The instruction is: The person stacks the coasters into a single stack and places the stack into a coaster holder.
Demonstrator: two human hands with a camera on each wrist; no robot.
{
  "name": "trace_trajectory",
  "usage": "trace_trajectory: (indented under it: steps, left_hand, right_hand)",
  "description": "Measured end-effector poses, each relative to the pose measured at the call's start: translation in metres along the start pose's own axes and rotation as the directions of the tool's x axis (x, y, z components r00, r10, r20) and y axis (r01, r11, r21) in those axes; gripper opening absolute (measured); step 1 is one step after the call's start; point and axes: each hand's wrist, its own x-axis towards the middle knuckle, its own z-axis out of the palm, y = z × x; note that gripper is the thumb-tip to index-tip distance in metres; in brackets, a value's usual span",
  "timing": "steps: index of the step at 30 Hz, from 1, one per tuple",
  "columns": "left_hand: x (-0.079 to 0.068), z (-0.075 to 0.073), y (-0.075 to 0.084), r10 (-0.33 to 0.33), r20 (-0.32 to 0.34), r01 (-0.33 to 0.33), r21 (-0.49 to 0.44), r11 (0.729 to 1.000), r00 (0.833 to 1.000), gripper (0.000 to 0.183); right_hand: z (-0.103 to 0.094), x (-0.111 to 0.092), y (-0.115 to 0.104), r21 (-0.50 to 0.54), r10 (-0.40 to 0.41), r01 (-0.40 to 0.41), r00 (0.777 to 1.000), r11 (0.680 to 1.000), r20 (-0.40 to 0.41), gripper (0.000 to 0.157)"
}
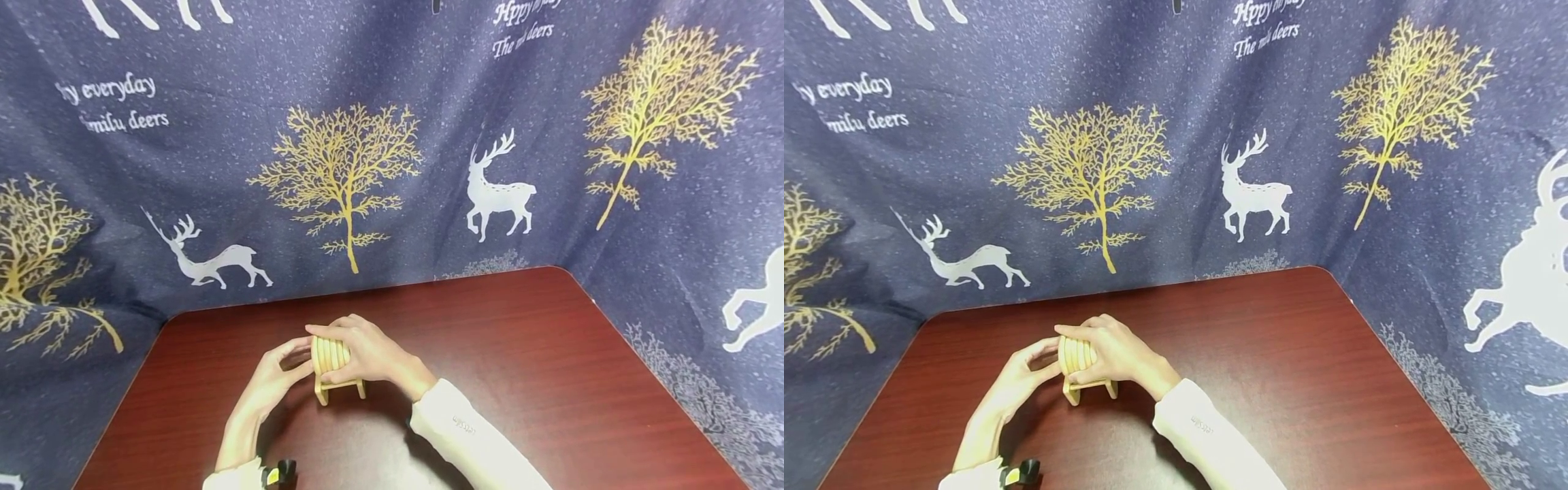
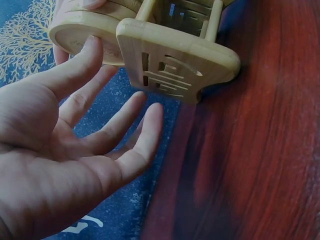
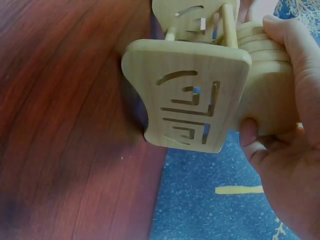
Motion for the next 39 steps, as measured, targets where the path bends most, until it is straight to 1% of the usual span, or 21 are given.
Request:
trace_trajectory:
  steps: [3,6,9,11,15,18,24,30,36,39]
  left_hand:
    - [-0.001,0.000,-0.001,-0.018,0.004,0.018,-0.016,1.000,1.000,0.048]
    - [-0.002,0.000,-0.002,-0.056,0.035,0.059,-0.096,0.994,0.998,0.051]
    - [-0.002,0.002,-0.003,-0.093,0.058,0.102,-0.179,0.978,0.994,0.054]
    - [-0.001,0.002,-0.005,-0.103,0.061,0.113,-0.203,0.973,0.993,0.055]
    - [-0.001,0.002,-0.006,-0.099,0.059,0.108,-0.198,0.974,0.993,0.058]
    - [0.000,0.001,-0.007,-0.097,0.074,0.109,-0.191,0.976,0.993,0.062]
    - [0.000,0.000,-0.008,-0.137,0.074,0.150,-0.209,0.966,0.988,0.073]
    - [-0.001,0.001,-0.006,-0.141,0.096,0.156,-0.171,0.973,0.985,0.065]
    - [-0.002,0.000,-0.006,-0.134,0.103,0.149,-0.153,0.977,0.986,0.062]
    - [-0.001,0.000,-0.007,-0.128,0.112,0.144,-0.159,0.977,0.986,0.062]
  right_hand:
    - [0.002,-0.001,0.000,0.006,0.003,-0.003,1.000,1.000,0.003,0.090]
    - [0.004,-0.001,0.002,0.006,0.003,-0.003,1.000,1.000,0.011,0.089]
    - [0.005,-0.002,0.003,0.004,0.006,-0.007,1.000,1.000,0.017,0.089]
    - [0.006,-0.002,0.004,-0.001,0.003,-0.003,1.000,1.000,0.014,0.089]
    - [0.007,-0.003,0.004,0.000,-0.014,0.014,1.000,1.000,0.009,0.089]
    - [0.010,-0.004,0.006,0.001,-0.024,0.024,1.000,1.000,0.003,0.089]
    - [0.017,-0.006,0.010,0.004,-0.036,0.036,0.999,0.999,-0.013,0.090]
    - [0.020,-0.007,0.013,0.014,-0.057,0.057,0.998,0.998,-0.032,0.089]
    - [0.023,-0.008,0.017,0.033,-0.086,0.087,0.996,0.996,-0.037,0.076]
    - [0.024,-0.008,0.019,0.038,-0.091,0.093,0.995,0.995,-0.039,0.074]
